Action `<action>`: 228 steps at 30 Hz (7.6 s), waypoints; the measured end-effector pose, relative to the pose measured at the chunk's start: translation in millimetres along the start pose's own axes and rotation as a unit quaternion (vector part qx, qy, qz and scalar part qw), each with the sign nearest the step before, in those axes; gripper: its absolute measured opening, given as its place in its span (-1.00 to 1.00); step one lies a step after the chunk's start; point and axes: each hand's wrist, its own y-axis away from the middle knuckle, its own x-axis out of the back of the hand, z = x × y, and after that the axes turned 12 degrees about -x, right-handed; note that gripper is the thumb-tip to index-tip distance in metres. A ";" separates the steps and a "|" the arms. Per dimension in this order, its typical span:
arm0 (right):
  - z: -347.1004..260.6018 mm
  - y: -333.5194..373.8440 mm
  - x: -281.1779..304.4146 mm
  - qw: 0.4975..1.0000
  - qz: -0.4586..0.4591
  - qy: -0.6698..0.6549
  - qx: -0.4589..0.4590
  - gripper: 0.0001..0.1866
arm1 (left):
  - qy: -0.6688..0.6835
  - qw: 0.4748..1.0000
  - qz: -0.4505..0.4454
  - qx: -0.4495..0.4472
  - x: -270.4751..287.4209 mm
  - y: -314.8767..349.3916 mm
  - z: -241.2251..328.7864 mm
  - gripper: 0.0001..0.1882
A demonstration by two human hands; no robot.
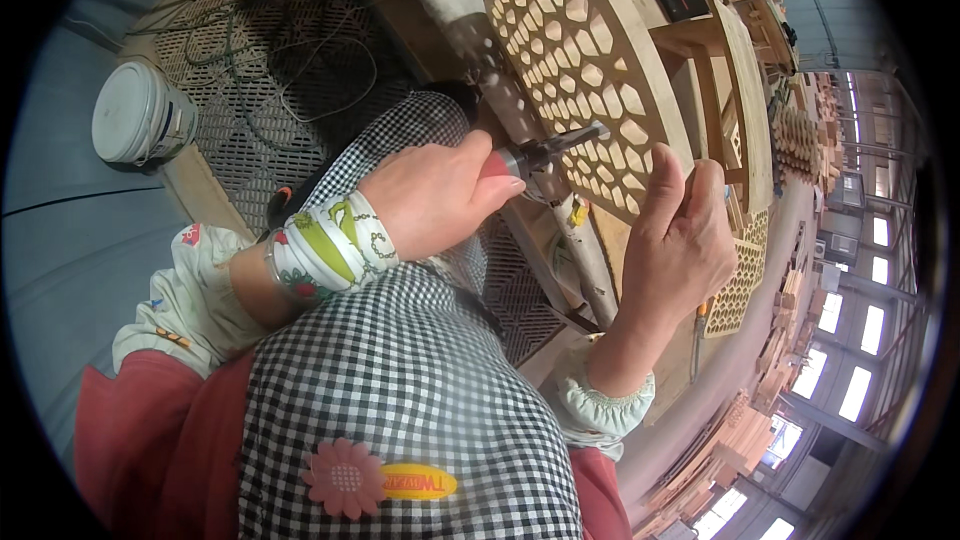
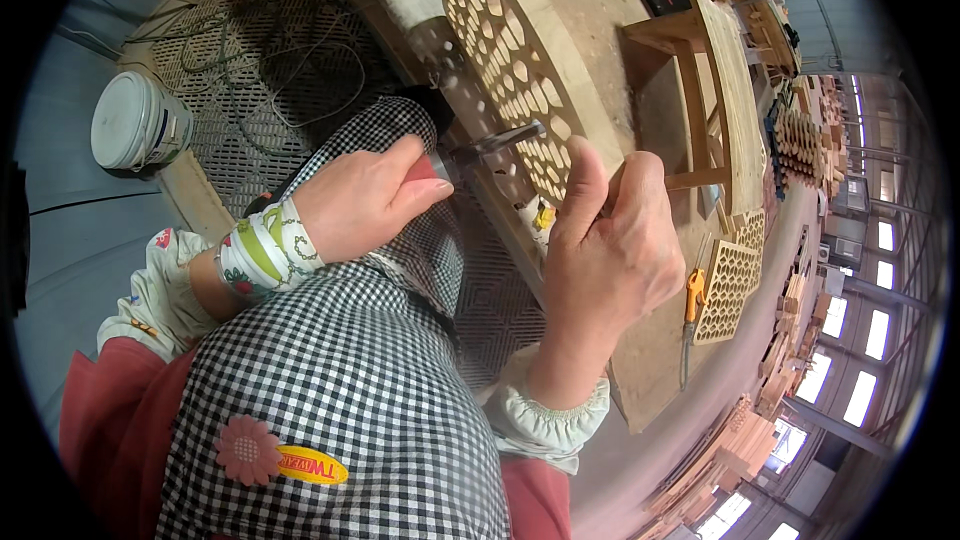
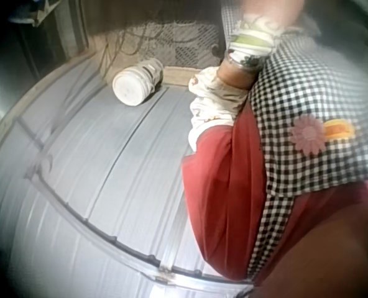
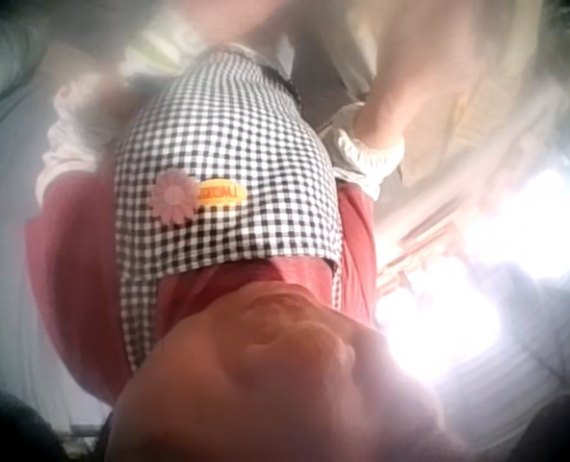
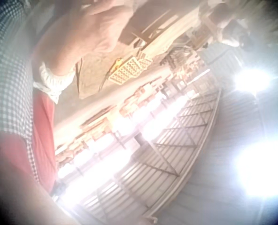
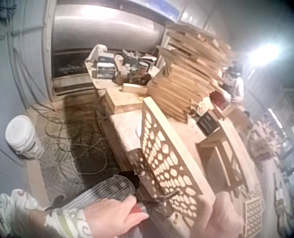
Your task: The person cleans a decorative wooden lattice panel by using pliers to remove small debris and excess material from the cutouts.
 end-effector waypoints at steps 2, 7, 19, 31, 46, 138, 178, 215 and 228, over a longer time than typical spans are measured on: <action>-0.2 0.1 -1.0 1.000 -0.007 -0.009 -0.010 -0.55 | 0.018 1.000 -0.006 0.001 2.9 -0.7 -1.5 -0.55; 3.3 -1.6 -2.7 1.000 -0.010 -0.012 -0.006 -0.54 | 0.079 0.997 -0.019 -0.020 -2.2 -21.8 -10.5 -0.55; 9.8 -50.0 18.4 0.968 -0.246 0.010 -0.050 -0.55 | 0.345 0.919 -0.164 0.097 24.0 -5.0 -49.8 -0.48; 12.3 -76.7 10.5 0.879 -0.438 -0.140 -0.126 -0.71 | 0.433 0.877 -0.176 0.114 21.2 -38.6 -50.8 -0.58; 17.0 -70.2 6.5 0.890 -0.422 -0.146 -0.095 -0.72 | 0.512 0.818 -0.242 0.103 7.2 -47.3 -66.6 -0.48; 44.0 -95.0 -3.1 0.764 -0.516 -0.307 -0.236 -0.31 | 0.069 0.996 -0.060 0.010 -39.4 -27.1 -103.4 -0.52; 64.4 -96.2 -9.6 0.773 -0.519 -0.282 -0.232 -0.11 | 0.470 0.843 -0.190 0.177 -26.9 -43.0 -116.3 -0.60; 37.1 -93.0 -1.8 0.767 -0.533 -0.280 -0.222 -0.31 | 0.025 0.999 -0.021 0.018 -30.3 -33.1 -77.9 -0.62; 28.5 -88.9 1.9 0.772 -0.541 -0.267 -0.200 -0.32 | 0.299 0.943 -0.128 0.067 -10.5 -54.8 -70.5 -0.51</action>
